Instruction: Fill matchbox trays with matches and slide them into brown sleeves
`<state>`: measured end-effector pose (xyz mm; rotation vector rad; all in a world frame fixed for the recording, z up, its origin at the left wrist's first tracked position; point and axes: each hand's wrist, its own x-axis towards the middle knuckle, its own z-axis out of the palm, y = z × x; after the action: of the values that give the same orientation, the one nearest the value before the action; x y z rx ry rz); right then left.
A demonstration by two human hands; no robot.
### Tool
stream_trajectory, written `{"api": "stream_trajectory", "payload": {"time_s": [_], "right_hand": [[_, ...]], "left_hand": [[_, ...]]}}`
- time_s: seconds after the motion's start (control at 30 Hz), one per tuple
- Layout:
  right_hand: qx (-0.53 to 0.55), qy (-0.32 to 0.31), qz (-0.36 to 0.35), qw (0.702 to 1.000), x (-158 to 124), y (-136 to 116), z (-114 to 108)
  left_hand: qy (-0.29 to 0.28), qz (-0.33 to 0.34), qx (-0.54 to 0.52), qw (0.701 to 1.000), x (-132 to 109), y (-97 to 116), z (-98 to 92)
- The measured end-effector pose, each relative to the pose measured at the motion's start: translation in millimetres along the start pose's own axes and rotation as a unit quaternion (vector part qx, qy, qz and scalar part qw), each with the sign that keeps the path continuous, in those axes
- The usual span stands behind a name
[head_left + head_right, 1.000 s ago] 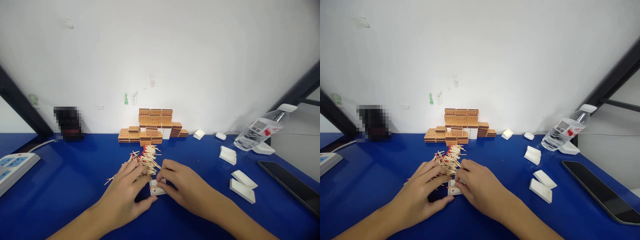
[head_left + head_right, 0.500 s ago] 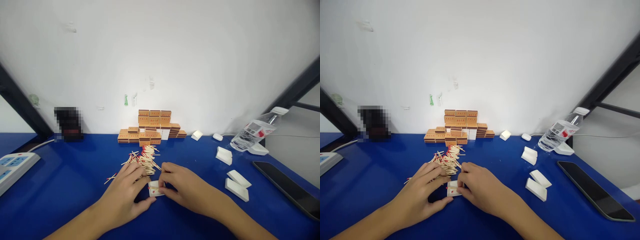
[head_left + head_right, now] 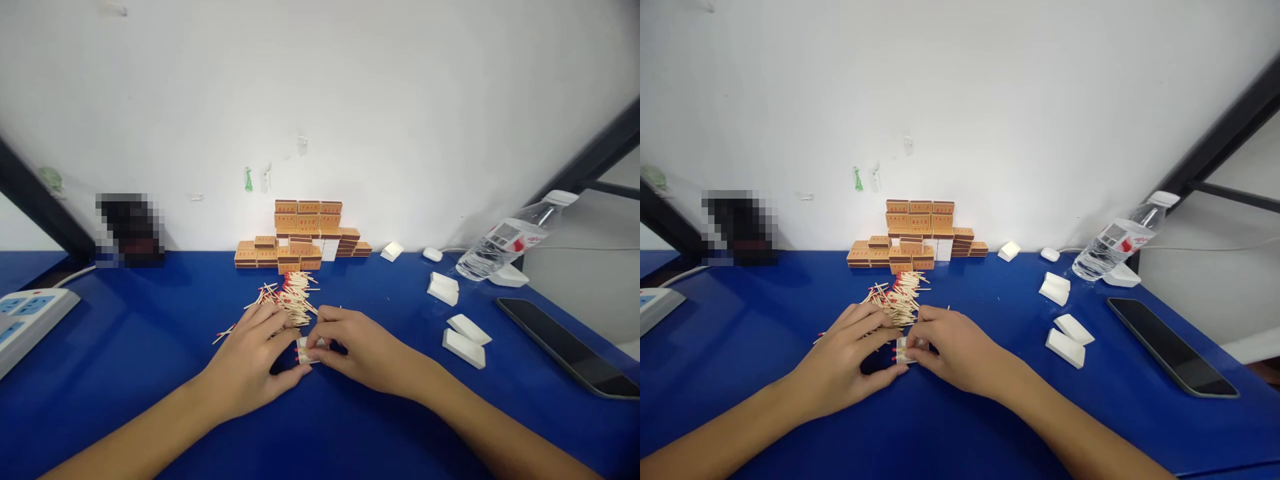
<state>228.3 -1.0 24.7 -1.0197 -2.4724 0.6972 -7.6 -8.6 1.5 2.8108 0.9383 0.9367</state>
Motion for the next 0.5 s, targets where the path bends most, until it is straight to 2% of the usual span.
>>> {"api": "stream_trajectory", "payload": {"time_s": [0.2,0.5], "right_hand": [[-0.002,-0.007,-0.009,1.000,0.9,-1.5,-4.9],[0.034,-0.056,-0.027,0.997,5.1,-2.6,-0.3]], "left_hand": [[-0.007,-0.001,0.011,1.000,0.2,-0.3,-1.7],[-0.026,0.031,0.028,0.999,1.7,-0.5,-3.7]]}}
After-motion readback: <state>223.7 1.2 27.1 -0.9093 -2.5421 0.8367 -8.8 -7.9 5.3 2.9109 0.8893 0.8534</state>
